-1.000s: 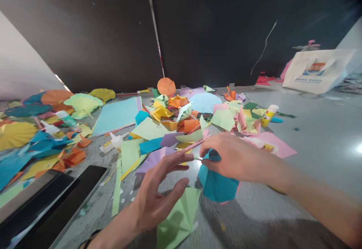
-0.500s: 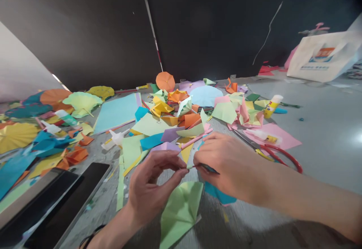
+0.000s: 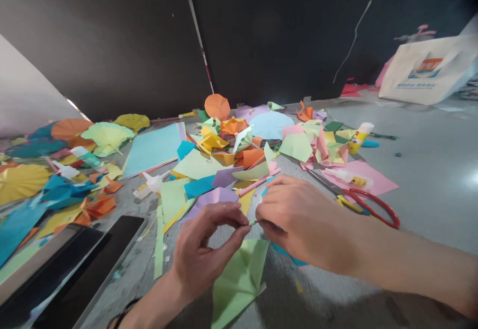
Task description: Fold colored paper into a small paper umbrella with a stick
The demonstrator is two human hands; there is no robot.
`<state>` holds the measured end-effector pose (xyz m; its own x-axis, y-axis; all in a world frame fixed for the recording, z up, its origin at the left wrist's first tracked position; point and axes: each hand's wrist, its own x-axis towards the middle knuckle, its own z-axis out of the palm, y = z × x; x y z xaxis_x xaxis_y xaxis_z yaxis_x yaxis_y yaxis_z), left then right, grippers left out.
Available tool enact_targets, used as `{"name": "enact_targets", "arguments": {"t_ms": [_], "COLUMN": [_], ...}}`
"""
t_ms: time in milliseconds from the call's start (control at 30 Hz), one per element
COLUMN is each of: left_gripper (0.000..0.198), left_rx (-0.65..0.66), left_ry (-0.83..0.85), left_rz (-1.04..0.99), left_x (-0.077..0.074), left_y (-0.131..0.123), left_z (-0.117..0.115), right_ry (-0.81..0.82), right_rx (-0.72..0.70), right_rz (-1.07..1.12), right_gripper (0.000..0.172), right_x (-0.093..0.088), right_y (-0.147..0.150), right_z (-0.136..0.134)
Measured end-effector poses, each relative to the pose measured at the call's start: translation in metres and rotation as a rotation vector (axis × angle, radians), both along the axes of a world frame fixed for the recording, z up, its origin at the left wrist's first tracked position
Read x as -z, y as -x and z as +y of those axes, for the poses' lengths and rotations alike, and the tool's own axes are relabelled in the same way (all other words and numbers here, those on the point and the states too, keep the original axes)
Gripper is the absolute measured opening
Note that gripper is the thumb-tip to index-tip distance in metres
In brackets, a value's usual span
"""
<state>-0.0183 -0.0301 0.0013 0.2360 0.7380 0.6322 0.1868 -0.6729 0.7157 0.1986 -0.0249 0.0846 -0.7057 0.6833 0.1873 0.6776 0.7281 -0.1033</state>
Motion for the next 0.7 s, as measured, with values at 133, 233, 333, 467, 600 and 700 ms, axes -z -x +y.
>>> {"name": "enact_targets", "arguments": {"t_ms": [133,233,333,467,600,700], "left_gripper": [0.041,0.041,0.041,0.041,0.04,0.04], "left_rx": [0.022,0.032,0.024,0.023,-0.006,-0.02], "left_ry": [-0.078,-0.119,-0.167,-0.228,-0.207,-0.177], "left_rz": [0.034,0.032,0.033,0.071,0.101,0.097], "left_x": [0.0,0.0,-0.002,-0.005,-0.007,-0.008], "left_y": [0.0,0.0,0.0,0.002,0.003,0.002], "left_z": [0.001,0.001,0.0,-0.003,-0.006,-0.007], "right_ry": [0.063,0.119,0.146,0.058,-0.211,-0.307], "right_rx": [0.01,0.012,0.058,0.041,0.008,0.055], "right_rz": [-0.063,-0.034,-0.055,-0.136,0.157,0.296], "right_gripper": [0.023,0.017,0.015,0.018,0.013,0.018], "right_x": [-0.002,-0.005,-0.008,-0.01,-0.009,-0.005], "right_y": [0.001,0.003,0.006,0.007,-0.002,-0.011], "right_z": [0.001,0.0,-0.003,-0.013,-0.025,-0.042]}}
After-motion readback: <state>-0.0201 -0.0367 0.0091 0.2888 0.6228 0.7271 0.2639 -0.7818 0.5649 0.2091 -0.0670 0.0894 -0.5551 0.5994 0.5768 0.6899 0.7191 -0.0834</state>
